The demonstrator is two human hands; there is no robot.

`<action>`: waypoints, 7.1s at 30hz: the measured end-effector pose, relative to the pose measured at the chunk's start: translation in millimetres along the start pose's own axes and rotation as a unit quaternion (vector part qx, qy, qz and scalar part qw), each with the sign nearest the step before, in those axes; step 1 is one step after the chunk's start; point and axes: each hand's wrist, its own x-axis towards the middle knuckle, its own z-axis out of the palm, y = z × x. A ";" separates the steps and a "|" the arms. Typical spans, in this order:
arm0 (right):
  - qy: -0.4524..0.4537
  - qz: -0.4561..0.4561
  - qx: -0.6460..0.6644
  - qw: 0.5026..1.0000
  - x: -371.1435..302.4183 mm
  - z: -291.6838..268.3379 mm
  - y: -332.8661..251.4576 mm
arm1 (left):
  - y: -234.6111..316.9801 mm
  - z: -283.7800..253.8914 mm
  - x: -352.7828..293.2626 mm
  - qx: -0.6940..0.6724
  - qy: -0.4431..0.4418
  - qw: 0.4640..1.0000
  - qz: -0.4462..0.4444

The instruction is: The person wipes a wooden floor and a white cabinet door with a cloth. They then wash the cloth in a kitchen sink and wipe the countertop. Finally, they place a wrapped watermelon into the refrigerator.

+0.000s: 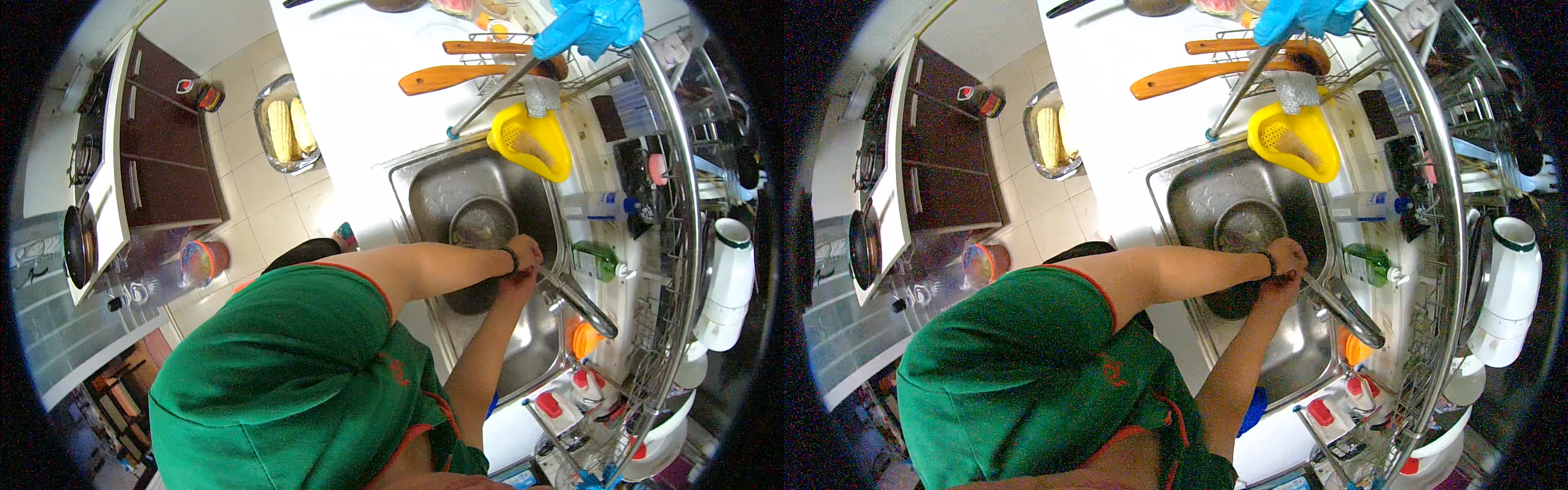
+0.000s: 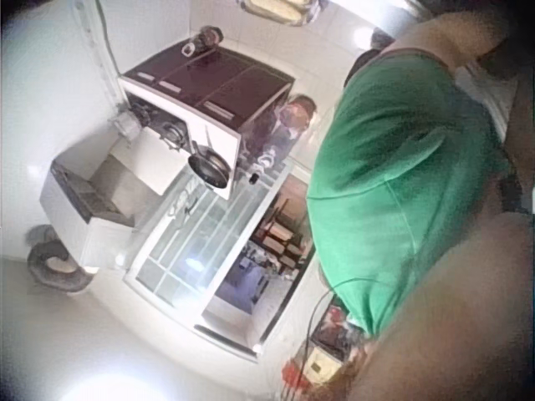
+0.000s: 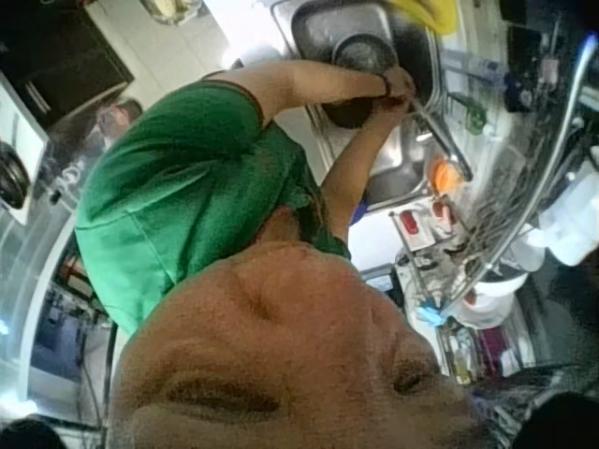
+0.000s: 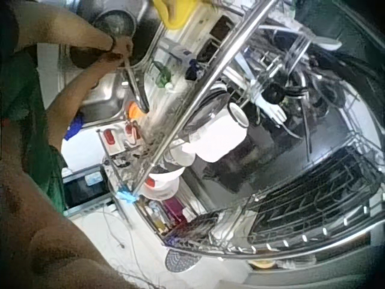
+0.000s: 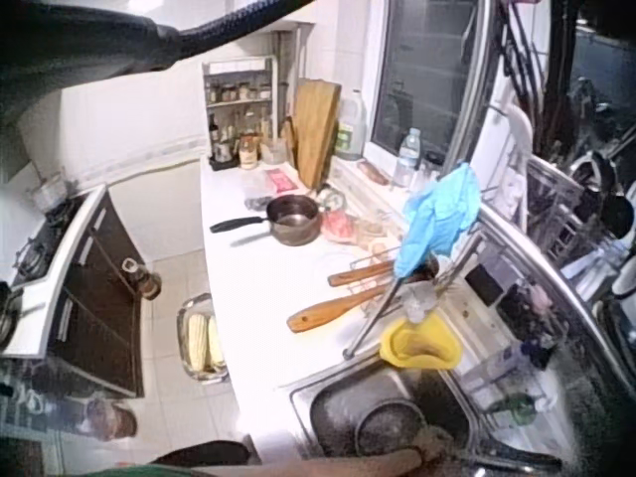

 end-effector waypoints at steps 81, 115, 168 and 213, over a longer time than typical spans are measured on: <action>0.108 -0.086 -0.526 0.839 -20.9 -12.5 37.2 | -38.5 -95.7 -40.0 0.149 -0.011 0.986 0.071; 0.149 -0.463 -0.847 0.214 -79.3 18.8 -71.4 | -130.3 -107.2 13.9 0.182 -0.028 0.954 -0.235; -0.117 -0.224 -0.352 0.901 -58.9 392.7 285.9 | 21.0 -512.4 -111.2 0.194 0.100 0.928 0.301; -0.024 -0.088 -0.230 0.969 -17.6 367.9 330.0 | 17.7 -463.4 -73.2 0.333 0.099 0.928 0.136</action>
